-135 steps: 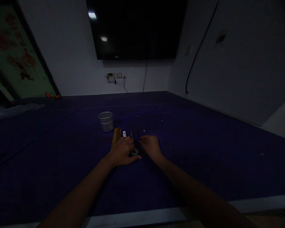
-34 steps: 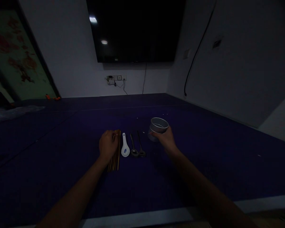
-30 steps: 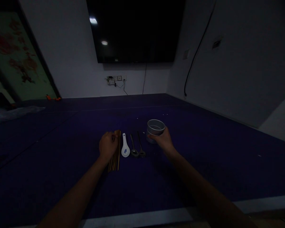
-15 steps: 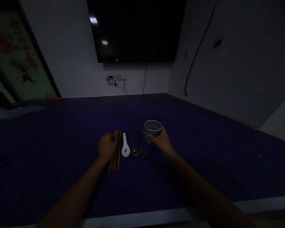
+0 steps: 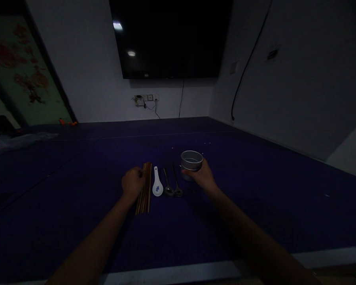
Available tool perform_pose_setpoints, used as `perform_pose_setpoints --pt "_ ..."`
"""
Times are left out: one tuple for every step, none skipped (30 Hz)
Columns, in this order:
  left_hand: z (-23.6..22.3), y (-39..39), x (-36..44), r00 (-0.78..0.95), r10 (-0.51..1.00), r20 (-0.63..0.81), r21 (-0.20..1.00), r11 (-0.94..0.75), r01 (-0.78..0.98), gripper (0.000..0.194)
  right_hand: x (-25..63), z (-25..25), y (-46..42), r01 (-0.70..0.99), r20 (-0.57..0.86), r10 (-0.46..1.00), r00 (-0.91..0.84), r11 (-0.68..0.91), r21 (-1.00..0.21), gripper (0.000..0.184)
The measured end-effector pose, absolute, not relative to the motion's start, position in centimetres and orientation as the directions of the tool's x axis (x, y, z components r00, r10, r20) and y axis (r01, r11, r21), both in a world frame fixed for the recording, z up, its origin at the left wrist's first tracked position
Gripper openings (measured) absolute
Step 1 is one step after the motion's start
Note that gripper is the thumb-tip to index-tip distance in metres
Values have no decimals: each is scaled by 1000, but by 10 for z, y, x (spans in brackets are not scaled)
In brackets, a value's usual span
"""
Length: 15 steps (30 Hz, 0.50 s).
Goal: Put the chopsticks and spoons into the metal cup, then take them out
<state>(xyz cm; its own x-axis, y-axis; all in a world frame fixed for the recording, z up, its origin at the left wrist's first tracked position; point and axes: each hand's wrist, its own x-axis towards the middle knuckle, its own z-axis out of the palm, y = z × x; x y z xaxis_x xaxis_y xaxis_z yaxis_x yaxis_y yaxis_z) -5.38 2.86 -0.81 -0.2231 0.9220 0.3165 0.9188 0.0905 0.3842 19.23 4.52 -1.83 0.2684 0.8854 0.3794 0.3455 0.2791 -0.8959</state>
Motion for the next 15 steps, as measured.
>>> perform_pose_setpoints --pt "-8 29 -54 -229 925 303 381 102 919 22 192 -19 46 342 387 884 261 290 -894 85" --pt "-8 29 -54 -234 929 288 379 114 918 22 192 -19 46 340 400 880 255 305 -889 92" --pt "-8 29 -54 -240 931 274 377 126 918 22 192 -18 46 344 418 872 254 322 -882 99" --pt "-8 30 -54 -247 933 262 376 137 916 23 191 -16 45 356 440 859 264 337 -872 106" --pt "-7 30 -54 -251 935 251 375 145 916 23 191 -13 44 377 469 836 284 352 -857 111" --pt "-7 30 -54 -255 937 240 373 154 915 23 191 -9 41 409 507 803 315 367 -836 113" --pt "-7 30 -54 -259 938 230 369 163 915 23 191 -4 37 447 554 755 352 384 -808 112" --pt "-7 30 -54 -262 939 222 365 169 916 23 190 1 33 495 612 691 384 405 -769 107" --pt "-7 31 -54 -263 940 216 361 174 916 23 190 6 27 544 680 611 406 437 -717 99" --pt "-8 31 -54 -265 941 210 359 178 916 24 189 11 22 589 745 532 402 473 -655 87" --pt "-8 32 -55 -266 942 206 359 181 916 25 189 15 17 632 804 468 368 508 -585 70" --pt "-8 32 -55 -267 943 201 361 182 915 26 187 17 13 666 854 417 310 546 -508 49" --pt "-8 33 -55 -267 944 194 362 184 914 27 185 18 9 693 891 398 221 579 -430 32" --pt "-8 33 -56 -269 945 186 364 188 912 27 183 17 6 707 907 405 114 609 -361 26" --pt "-7 33 -56 -271 946 180 364 192 911 27 180 16 5 711 902 431 5 633 -306 30"
